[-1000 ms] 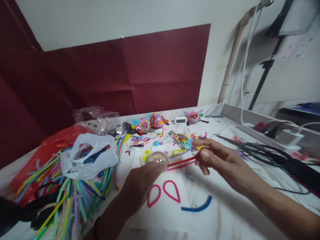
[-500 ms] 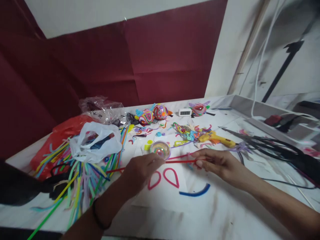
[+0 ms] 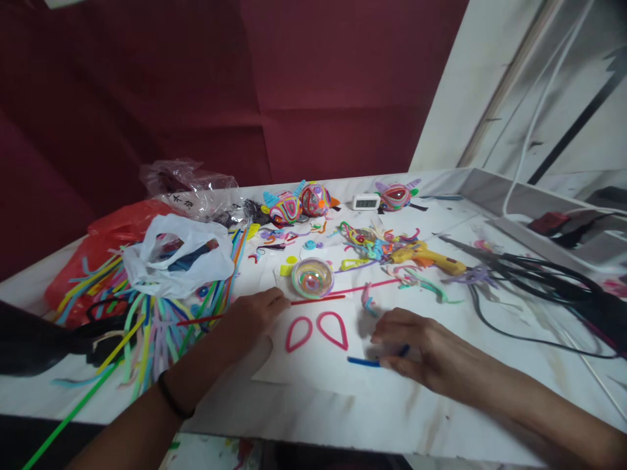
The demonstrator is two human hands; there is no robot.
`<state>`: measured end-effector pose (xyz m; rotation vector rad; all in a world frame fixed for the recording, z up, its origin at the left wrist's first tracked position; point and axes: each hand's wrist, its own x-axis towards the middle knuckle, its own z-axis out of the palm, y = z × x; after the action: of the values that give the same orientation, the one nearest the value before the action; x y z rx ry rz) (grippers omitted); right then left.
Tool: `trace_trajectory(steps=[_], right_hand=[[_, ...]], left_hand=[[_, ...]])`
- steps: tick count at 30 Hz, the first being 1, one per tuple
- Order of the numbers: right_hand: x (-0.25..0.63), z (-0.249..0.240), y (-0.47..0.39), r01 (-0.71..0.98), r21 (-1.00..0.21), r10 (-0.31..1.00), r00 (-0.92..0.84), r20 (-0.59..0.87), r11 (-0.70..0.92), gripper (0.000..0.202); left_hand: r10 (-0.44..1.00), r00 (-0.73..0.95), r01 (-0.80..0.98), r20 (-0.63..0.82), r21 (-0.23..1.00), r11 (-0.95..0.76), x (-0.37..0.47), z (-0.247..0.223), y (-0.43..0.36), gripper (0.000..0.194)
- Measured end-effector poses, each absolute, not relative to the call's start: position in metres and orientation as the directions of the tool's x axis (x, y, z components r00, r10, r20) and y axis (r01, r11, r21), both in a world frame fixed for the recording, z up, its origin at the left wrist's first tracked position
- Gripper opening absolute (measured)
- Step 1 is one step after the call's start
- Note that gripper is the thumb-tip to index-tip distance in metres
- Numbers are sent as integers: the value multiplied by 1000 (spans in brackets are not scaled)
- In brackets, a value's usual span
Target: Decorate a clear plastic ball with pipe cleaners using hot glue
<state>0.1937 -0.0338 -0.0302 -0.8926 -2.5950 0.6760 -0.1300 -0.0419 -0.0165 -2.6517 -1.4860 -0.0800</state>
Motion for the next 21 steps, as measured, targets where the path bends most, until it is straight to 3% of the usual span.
trace_trajectory(steps=[3,5,7,10,15,21], right_hand=[[192,-33,-37,512,-533,647,-757,91,674,18],[191,-32,-38,508,-541,644,-760,83,670,17],[190,-30,-38,499,-540,640,-762,100,678,18],[188,-28,-37,451,-529,603,-783,151,719,16],[181,-24,-38,427,-537,583,-797,158,728,16],[181,-22,-41,420,-533,567,-812,141,735,13]], left_hand=[[894,440,898,84,-63,-436,-122,-13,-41,21],[914,369,926,167,25,-378,-117,-11,-39,20],[903,334,917,270,131,-378,-110,-8,-34,33],[863,361,878,352,184,-442,-97,-5,-21,55],[852,398,846,341,222,-484,-78,-12,11,81],[884,361,859,297,262,-439,-71,-12,27,75]])
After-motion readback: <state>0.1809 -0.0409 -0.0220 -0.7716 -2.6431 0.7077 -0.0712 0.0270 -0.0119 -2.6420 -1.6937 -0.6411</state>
